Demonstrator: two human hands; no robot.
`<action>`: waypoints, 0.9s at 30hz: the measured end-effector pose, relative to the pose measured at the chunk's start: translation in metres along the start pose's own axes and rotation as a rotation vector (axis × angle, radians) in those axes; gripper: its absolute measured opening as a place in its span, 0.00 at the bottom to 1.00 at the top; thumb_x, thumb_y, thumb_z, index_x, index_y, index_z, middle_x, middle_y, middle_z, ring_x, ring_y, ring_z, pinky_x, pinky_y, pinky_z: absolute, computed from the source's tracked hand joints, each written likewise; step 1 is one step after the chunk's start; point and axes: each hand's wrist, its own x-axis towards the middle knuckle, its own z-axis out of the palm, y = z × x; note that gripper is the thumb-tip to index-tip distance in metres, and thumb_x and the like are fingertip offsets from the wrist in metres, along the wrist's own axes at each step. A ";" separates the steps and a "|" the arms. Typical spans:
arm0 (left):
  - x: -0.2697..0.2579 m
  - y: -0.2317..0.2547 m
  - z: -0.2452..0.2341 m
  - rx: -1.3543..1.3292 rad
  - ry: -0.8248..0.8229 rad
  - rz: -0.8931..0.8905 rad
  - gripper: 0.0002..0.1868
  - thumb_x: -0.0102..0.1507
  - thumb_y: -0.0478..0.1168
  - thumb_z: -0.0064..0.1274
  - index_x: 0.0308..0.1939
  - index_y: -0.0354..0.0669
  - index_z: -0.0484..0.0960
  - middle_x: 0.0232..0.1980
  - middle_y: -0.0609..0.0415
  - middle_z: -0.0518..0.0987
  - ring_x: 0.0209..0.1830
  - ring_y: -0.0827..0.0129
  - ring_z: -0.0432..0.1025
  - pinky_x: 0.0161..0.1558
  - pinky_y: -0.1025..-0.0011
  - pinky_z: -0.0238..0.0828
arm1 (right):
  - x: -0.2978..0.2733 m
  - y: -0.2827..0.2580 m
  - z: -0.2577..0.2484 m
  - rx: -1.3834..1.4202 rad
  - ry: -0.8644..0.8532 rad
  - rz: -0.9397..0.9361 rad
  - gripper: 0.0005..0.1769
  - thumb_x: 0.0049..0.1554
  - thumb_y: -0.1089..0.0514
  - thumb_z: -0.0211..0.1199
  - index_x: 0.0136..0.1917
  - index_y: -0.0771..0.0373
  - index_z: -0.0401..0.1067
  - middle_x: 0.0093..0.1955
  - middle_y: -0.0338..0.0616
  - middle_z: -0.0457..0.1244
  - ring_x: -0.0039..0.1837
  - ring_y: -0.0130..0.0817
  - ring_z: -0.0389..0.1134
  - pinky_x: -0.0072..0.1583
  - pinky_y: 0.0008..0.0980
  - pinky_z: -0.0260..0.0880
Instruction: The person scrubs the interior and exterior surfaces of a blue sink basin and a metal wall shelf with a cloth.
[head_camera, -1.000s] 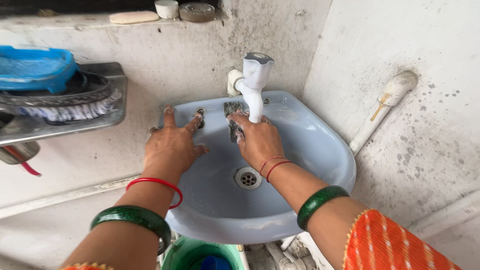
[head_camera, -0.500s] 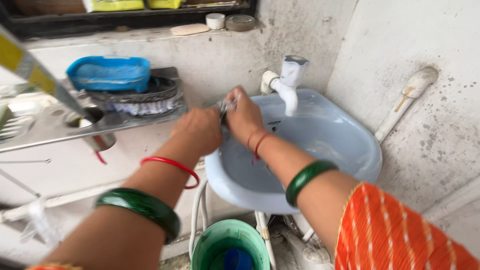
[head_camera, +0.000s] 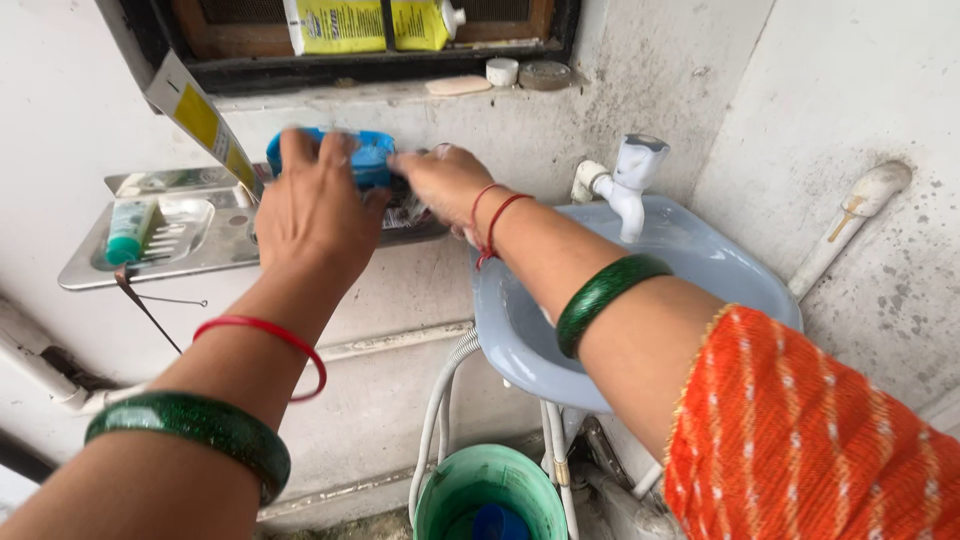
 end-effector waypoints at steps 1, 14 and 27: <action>-0.001 -0.006 0.002 -0.022 0.013 -0.018 0.29 0.61 0.48 0.65 0.64 0.52 0.73 0.63 0.46 0.66 0.51 0.45 0.75 0.51 0.53 0.75 | 0.004 0.001 0.006 -0.024 0.018 -0.067 0.30 0.52 0.35 0.61 0.50 0.65 0.74 0.41 0.47 0.67 0.40 0.34 0.67 0.43 0.36 0.67; 0.004 -0.022 0.016 -0.801 0.003 -0.454 0.21 0.66 0.49 0.53 0.60 0.51 0.68 0.49 0.49 0.80 0.44 0.60 0.83 0.43 0.61 0.79 | 0.041 0.031 0.020 -0.044 0.130 0.015 0.22 0.54 0.52 0.54 0.49 0.75 0.75 0.41 0.56 0.70 0.41 0.40 0.70 0.45 0.43 0.71; 0.024 -0.005 0.050 -0.512 0.140 -0.258 0.18 0.62 0.44 0.60 0.49 0.46 0.69 0.55 0.45 0.71 0.56 0.49 0.71 0.58 0.53 0.69 | 0.035 0.058 -0.018 0.473 0.085 0.148 0.03 0.52 0.61 0.55 0.42 0.58 0.69 0.30 0.39 0.55 0.28 0.27 0.54 0.27 0.29 0.48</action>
